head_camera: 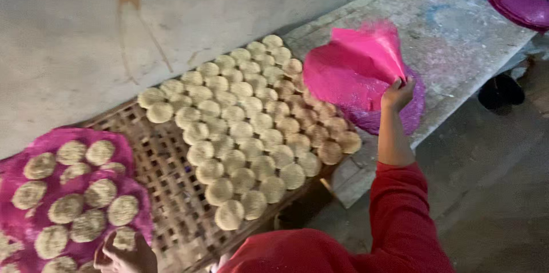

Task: The person peels round rice crackers off pink plastic sheets and places them one at a time in rows on woven bamboo drying racks. They occasionally lift, flip, and reposition the plastic sheets to free more crackers, gradually filling the rack with neatly spaced discs.

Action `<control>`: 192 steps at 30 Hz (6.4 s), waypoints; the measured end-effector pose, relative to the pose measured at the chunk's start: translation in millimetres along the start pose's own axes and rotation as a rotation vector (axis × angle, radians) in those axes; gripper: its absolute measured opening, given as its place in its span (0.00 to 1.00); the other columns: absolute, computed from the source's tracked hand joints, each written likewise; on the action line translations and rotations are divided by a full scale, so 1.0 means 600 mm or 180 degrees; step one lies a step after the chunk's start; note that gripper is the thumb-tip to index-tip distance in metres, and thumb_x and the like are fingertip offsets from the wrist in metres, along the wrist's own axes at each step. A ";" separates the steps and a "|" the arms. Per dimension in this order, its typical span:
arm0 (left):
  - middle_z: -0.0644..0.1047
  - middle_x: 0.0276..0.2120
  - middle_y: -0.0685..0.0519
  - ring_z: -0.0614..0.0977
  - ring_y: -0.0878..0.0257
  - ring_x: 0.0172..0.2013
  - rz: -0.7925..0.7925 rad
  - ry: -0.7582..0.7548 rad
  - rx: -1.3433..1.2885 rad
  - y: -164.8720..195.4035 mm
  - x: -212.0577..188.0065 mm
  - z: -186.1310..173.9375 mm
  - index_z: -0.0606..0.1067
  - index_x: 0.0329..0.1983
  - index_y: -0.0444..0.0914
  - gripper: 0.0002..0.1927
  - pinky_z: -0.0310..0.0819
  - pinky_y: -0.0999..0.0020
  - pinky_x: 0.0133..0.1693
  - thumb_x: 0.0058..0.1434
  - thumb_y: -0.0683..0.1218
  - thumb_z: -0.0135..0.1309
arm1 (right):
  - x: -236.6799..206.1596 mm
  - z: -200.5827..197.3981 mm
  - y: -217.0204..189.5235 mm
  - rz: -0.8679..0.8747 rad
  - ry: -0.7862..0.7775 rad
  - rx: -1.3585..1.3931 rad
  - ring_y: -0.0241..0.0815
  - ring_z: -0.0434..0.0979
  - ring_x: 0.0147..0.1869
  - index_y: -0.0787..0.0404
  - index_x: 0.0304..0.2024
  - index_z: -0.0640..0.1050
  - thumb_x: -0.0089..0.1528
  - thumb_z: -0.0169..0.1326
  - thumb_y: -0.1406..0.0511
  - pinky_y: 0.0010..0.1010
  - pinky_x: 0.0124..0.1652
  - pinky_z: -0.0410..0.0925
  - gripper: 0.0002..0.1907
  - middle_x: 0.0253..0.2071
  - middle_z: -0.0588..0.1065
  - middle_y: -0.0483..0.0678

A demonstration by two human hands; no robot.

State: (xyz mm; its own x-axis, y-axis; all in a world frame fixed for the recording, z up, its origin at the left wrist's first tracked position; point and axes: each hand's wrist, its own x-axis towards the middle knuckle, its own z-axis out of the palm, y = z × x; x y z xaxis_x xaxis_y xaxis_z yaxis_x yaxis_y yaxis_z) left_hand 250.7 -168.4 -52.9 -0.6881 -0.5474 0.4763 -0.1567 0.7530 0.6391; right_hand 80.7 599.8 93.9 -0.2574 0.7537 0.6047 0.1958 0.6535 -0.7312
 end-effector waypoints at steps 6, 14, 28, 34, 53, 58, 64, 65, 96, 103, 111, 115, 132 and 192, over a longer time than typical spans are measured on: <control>0.67 0.63 0.32 0.61 0.34 0.68 0.0047 -0.0326 0.0045 0.099 -0.039 0.064 0.65 0.63 0.36 0.31 0.46 0.26 0.70 0.60 0.45 0.66 | 0.016 -0.037 0.129 0.0891 -0.0250 -0.1476 0.70 0.74 0.56 0.75 0.68 0.56 0.68 0.61 0.55 0.55 0.55 0.67 0.41 0.54 0.72 0.72; 0.68 0.63 0.34 0.55 0.28 0.75 -0.0022 -0.0660 0.0329 0.140 -0.051 0.076 0.63 0.64 0.34 0.28 0.35 0.20 0.71 0.66 0.47 0.59 | 0.011 -0.018 0.188 0.1935 -0.0669 -0.1936 0.71 0.58 0.64 0.72 0.71 0.49 0.70 0.59 0.52 0.57 0.61 0.55 0.45 0.62 0.59 0.71; 0.61 0.64 0.34 0.65 0.38 0.63 -0.1146 -0.0688 -0.0912 0.098 0.027 0.048 0.68 0.62 0.38 0.30 0.75 0.45 0.51 0.56 0.49 0.58 | -0.032 -0.029 0.110 0.1752 -0.0881 -0.2069 0.71 0.31 0.79 0.67 0.78 0.38 0.73 0.56 0.48 0.62 0.72 0.35 0.52 0.77 0.36 0.70; 0.72 0.58 0.40 0.70 0.39 0.57 0.0159 -0.0649 0.0462 -0.050 0.170 -0.004 0.69 0.61 0.36 0.33 0.63 0.44 0.59 0.55 0.49 0.66 | -0.336 0.058 -0.068 -0.0458 -0.1011 -0.0822 0.73 0.35 0.85 0.65 0.81 0.43 0.77 0.61 0.66 0.65 0.75 0.37 0.45 0.83 0.40 0.68; 0.67 0.65 0.49 0.62 0.51 0.66 0.1171 -0.2446 0.1696 -0.148 0.453 0.051 0.70 0.67 0.44 0.23 0.54 0.48 0.67 0.69 0.50 0.47 | -1.084 0.016 -0.684 -0.1470 -0.3690 0.1574 0.37 0.71 0.37 0.62 0.53 0.76 0.60 0.52 0.74 0.28 0.38 0.71 0.18 0.50 0.74 0.50; 0.74 0.55 0.47 0.69 0.43 0.61 0.0902 -0.1944 0.1207 -0.138 0.460 0.063 0.72 0.58 0.41 0.29 0.64 0.38 0.58 0.60 0.63 0.51 | -1.104 0.094 -0.669 -0.1067 -0.3927 0.1657 0.34 0.75 0.36 0.61 0.51 0.78 0.66 0.55 0.67 0.26 0.37 0.74 0.10 0.39 0.77 0.45; 0.82 0.32 0.48 0.82 0.55 0.24 0.0599 -0.2805 -0.0454 -0.078 0.397 0.061 0.65 0.68 0.38 0.34 0.77 0.61 0.23 0.60 0.54 0.55 | -1.069 0.194 -0.698 0.2521 -0.5158 0.2287 0.37 0.79 0.41 0.66 0.58 0.78 0.67 0.58 0.62 0.28 0.46 0.77 0.20 0.41 0.80 0.49; 0.82 0.35 0.47 0.83 0.56 0.28 0.0696 -0.2592 -0.0989 -0.075 0.389 0.059 0.65 0.64 0.37 0.31 0.79 0.62 0.26 0.61 0.54 0.57 | -1.055 0.209 -0.696 0.2903 -0.5186 0.2468 0.39 0.79 0.41 0.68 0.59 0.79 0.66 0.59 0.61 0.30 0.45 0.78 0.22 0.42 0.80 0.51; 0.82 0.46 0.42 0.87 0.57 0.44 -0.0220 -0.3226 -0.2010 -0.101 0.374 0.143 0.70 0.52 0.31 0.14 0.86 0.64 0.44 0.65 0.41 0.56 | -1.038 0.279 -0.626 0.1865 -0.5606 0.1947 0.45 0.66 0.37 0.79 0.41 0.69 0.72 0.56 0.55 0.29 0.36 0.64 0.28 0.35 0.65 0.60; 0.69 0.61 0.40 0.71 0.47 0.60 0.0991 -0.3088 0.0168 -0.148 0.320 0.080 0.62 0.67 0.31 0.34 0.73 0.55 0.60 0.58 0.39 0.60 | -0.904 0.310 -0.598 0.0249 -0.4266 0.0251 0.46 0.78 0.57 0.58 0.57 0.75 0.63 0.58 0.62 0.35 0.53 0.75 0.20 0.55 0.77 0.51; 0.71 0.54 0.43 0.74 0.51 0.54 0.0493 -0.3597 0.0730 -0.163 0.336 0.098 0.67 0.60 0.36 0.25 0.77 0.57 0.54 0.64 0.51 0.60 | -0.880 0.324 -0.597 -0.2382 -0.2917 -0.0480 0.54 0.77 0.54 0.63 0.56 0.73 0.57 0.61 0.69 0.44 0.50 0.75 0.25 0.53 0.75 0.58; 0.77 0.41 0.47 0.80 0.56 0.37 0.0070 -0.3929 0.0475 -0.152 0.332 0.102 0.72 0.52 0.39 0.16 0.82 0.58 0.40 0.73 0.56 0.49 | -0.924 0.268 -0.598 -0.1921 -0.2889 -0.0045 0.47 0.78 0.49 0.63 0.55 0.74 0.60 0.55 0.71 0.31 0.36 0.76 0.19 0.51 0.76 0.57; 0.69 0.58 0.42 0.70 0.52 0.59 0.0877 -0.2759 0.1296 -0.254 0.352 0.032 0.65 0.63 0.32 0.28 0.67 0.57 0.61 0.63 0.49 0.56 | -0.916 0.221 -0.516 -0.1062 -0.4362 -0.0635 0.45 0.80 0.35 0.67 0.45 0.77 0.72 0.54 0.62 0.37 0.37 0.76 0.12 0.42 0.78 0.52; 0.73 0.54 0.47 0.73 0.52 0.54 0.1085 -0.3802 0.1575 -0.299 0.239 -0.134 0.70 0.56 0.40 0.25 0.74 0.54 0.53 0.61 0.56 0.62 | -0.987 -0.044 -0.423 -0.1351 -0.3316 -0.1253 0.51 0.77 0.48 0.65 0.57 0.73 0.64 0.58 0.68 0.40 0.45 0.74 0.19 0.49 0.75 0.58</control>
State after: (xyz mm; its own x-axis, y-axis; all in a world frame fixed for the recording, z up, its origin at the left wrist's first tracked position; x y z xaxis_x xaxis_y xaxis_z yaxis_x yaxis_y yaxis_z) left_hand 237.2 -411.2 -50.7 -0.8979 0.1548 -0.4121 0.0820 0.9785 0.1891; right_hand 208.6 -10.5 -70.1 -0.9807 0.1714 0.0944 0.1395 0.9506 -0.2775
